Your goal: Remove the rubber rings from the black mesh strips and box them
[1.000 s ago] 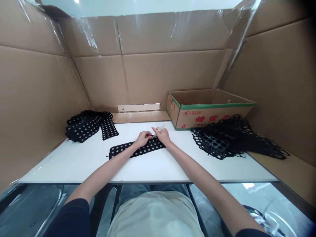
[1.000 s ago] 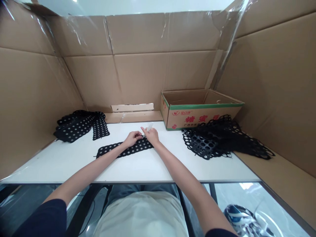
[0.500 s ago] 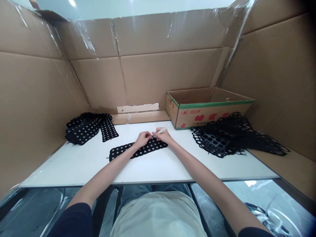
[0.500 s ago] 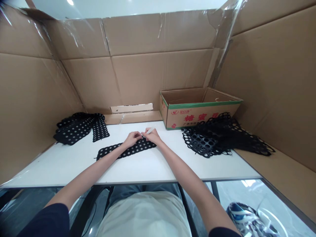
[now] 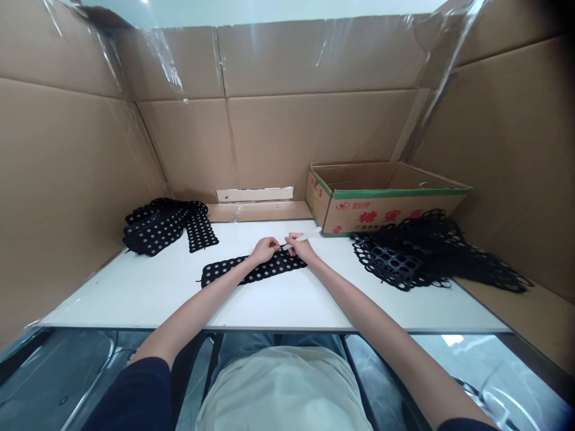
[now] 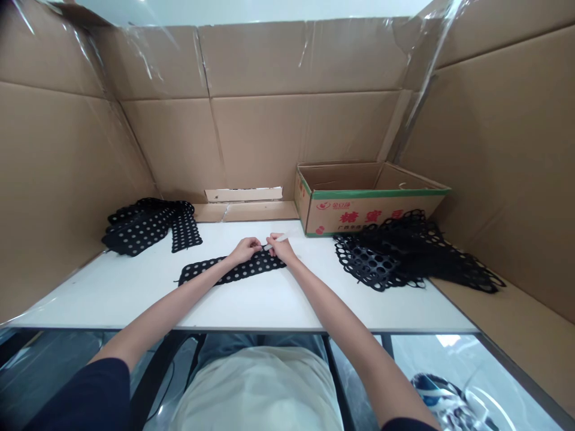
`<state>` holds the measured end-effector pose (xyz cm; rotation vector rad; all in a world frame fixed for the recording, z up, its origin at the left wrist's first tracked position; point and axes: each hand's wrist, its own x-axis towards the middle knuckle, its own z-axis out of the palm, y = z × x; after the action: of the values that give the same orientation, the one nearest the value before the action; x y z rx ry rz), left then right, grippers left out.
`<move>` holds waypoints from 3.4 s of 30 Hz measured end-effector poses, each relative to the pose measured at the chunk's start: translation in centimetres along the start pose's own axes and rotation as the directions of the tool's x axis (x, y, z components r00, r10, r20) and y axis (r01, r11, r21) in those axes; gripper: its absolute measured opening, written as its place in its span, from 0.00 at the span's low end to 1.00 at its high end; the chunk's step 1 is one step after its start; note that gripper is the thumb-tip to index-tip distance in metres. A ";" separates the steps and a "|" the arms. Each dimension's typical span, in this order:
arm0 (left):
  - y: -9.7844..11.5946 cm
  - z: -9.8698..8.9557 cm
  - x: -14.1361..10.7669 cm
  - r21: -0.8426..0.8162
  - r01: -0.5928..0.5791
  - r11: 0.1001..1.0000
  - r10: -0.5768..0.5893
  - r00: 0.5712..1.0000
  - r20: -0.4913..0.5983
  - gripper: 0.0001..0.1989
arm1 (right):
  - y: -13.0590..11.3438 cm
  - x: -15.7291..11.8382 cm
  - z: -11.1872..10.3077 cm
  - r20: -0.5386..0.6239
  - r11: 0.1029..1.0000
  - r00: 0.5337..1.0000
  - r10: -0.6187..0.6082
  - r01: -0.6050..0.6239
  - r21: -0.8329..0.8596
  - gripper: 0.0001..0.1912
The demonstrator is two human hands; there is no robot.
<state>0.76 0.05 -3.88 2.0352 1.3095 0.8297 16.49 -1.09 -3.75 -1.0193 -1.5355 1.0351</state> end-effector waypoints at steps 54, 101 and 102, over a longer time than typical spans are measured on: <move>0.4 -0.5 -0.8 0.145 -0.071 0.987 0.077 0.996 -0.038 0.05 | 0.1 0.1 -1.0 0.047 0.998 0.998 -0.049 0.047 0.037 0.13; 0.2 0.3 -0.8 0.243 -0.118 0.963 0.138 0.988 -0.066 0.05 | -1.3 0.6 -0.6 0.140 0.994 0.986 0.086 -0.076 -0.077 0.11; 0.2 0.2 -0.8 0.237 -0.119 0.964 0.138 0.988 -0.065 0.05 | -1.3 0.6 -0.6 0.140 0.995 0.986 0.086 -0.078 -0.065 0.12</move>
<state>0.82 -0.79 -4.01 2.3125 1.3866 0.8586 16.87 -0.80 -2.26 -1.0764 -1.6607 1.1466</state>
